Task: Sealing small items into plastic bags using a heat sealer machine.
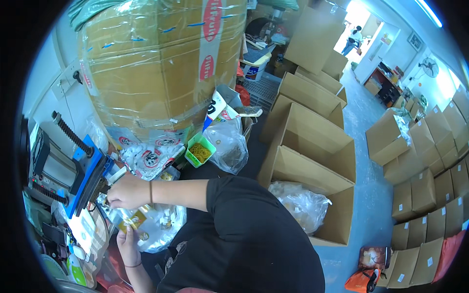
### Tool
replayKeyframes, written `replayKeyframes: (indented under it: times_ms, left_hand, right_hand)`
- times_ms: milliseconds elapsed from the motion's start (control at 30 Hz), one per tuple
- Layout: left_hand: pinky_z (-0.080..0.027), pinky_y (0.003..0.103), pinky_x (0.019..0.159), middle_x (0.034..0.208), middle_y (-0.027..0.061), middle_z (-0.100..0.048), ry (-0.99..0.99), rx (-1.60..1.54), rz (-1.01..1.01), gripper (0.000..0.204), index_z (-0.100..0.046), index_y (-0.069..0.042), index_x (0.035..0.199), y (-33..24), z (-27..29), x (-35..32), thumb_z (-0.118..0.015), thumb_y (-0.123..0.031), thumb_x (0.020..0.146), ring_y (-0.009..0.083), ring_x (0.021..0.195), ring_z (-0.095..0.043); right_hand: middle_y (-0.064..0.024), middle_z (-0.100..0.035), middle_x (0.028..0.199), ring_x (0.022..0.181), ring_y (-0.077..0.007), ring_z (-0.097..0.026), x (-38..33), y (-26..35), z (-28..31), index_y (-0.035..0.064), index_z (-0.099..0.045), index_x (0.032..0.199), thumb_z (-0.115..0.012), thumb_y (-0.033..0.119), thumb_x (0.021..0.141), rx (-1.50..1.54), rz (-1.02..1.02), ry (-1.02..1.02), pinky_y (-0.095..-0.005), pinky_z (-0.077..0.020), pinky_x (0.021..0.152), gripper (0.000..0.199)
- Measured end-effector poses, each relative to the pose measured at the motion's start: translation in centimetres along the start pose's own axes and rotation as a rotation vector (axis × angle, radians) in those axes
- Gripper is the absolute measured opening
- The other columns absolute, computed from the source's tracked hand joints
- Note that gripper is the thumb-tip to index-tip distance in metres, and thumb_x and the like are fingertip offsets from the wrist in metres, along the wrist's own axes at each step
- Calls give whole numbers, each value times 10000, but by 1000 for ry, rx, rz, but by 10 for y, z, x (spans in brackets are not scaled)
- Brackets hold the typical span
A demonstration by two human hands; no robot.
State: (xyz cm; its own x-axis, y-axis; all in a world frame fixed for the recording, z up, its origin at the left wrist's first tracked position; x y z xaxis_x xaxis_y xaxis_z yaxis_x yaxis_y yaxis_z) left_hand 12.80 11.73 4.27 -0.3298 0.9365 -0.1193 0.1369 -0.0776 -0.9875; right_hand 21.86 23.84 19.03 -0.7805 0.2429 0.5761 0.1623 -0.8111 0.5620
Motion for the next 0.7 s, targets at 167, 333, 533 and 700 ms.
replayKeyframes:
  times_ms: [167,333,533,700]
  left_hand:
    - [-526,295,760,915,77,-688,136,-238,179,211,-645,-7,1034,17,-33,-10,-561,-197,1000,156,796,-657]
    - [-529,308,765,922,84,-693,82,-327,177,219,-636,0,1064,16,-32,-8,-560,-196,1000,164,822,-663]
    - [-526,300,783,1017,82,-687,155,-314,231,242,-609,10,1160,14,-47,-10,-569,-148,982,163,884,-656]
    - [-528,288,793,1072,56,-675,192,-326,240,332,-590,0,1228,22,-42,-6,-643,-105,917,135,937,-645]
  right_hand:
    - [-110,-655,788,778,-329,-648,-9,-15,-16,81,-636,855,-660,280,863,32,-47,231,-445,-491,675,200]
    - [-129,-675,812,791,-345,-655,-15,-22,-12,88,-662,866,-635,285,875,53,-87,284,-459,-494,684,199]
    - [-148,-672,809,802,-347,-658,-13,-27,-20,81,-662,904,-643,253,866,150,-63,331,-467,-501,705,177]
    - [-214,-684,819,789,-379,-681,-23,-162,28,87,-710,791,-520,217,882,-668,-574,255,-500,-537,717,248]
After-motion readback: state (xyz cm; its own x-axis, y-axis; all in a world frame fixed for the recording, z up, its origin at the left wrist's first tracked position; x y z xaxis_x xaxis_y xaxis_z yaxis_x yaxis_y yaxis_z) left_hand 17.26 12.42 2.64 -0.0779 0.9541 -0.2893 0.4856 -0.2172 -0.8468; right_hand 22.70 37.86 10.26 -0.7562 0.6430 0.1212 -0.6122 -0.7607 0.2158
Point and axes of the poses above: each hand's wrist, its own x-axis towards the middle knuckle, its own z-axis out of the back of the hand, y = z × x, the point moved 10 cm from there along x, towards the middle knuckle
